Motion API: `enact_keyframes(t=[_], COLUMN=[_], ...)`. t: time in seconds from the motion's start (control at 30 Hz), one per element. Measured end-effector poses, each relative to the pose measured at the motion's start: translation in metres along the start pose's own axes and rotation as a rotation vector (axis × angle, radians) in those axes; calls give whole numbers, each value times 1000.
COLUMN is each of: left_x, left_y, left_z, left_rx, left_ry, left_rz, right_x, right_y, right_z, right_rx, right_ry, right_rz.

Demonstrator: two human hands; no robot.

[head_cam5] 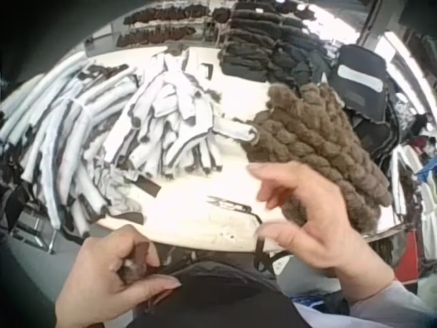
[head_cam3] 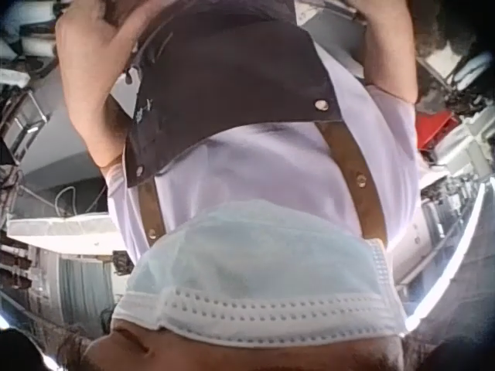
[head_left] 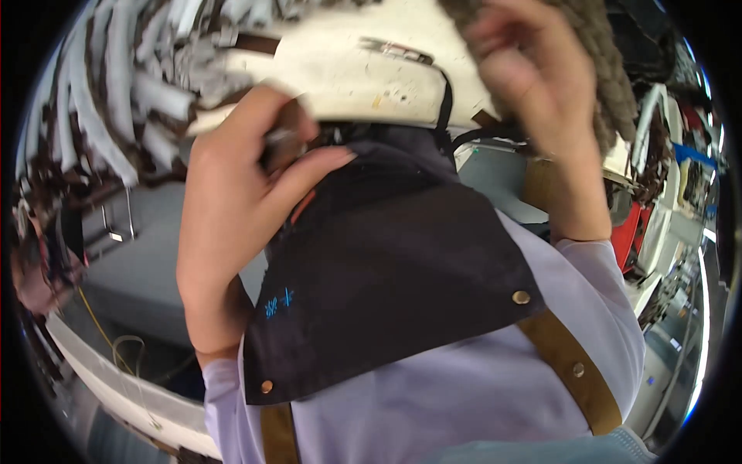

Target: The person is attaching fur trim to padded lining components using nippers in a factory workshop.

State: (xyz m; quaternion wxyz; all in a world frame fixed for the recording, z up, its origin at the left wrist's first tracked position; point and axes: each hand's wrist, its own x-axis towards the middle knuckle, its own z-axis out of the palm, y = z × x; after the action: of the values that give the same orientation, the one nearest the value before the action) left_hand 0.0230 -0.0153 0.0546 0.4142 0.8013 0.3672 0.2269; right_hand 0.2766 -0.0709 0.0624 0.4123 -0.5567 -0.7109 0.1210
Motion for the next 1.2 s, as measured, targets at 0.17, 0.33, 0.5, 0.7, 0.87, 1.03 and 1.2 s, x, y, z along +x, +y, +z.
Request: enact_keyframes(t=[0.17,0.33,0.5,0.7,0.87,1.03,1.2], left_x=[-12,-85,-156,-189,-148,-79,29], left_y=[-13,-59,-115,-249,-182,-105,-89], left_z=[11,-45,-62,13,-32,-136,-275], left_rx=[286,158,281,202,295,358,1192], left_ry=[11,85,181,-31,330,694,960], left_rz=[177,-136,-545,-634,-376,50,233], right_x=[-3,-27,-82,-149,-137,-90,-73], right_y=[-23,-1,51,158,151,91,73], right_z=[107,111,145,256,242,202,206], right_rx=[505,886,799,161,-259,-77,467], right_ry=[-150,-173,-448,-316,-557,-761,-777], right_rz=[-98,329,723,589,358,336,570])
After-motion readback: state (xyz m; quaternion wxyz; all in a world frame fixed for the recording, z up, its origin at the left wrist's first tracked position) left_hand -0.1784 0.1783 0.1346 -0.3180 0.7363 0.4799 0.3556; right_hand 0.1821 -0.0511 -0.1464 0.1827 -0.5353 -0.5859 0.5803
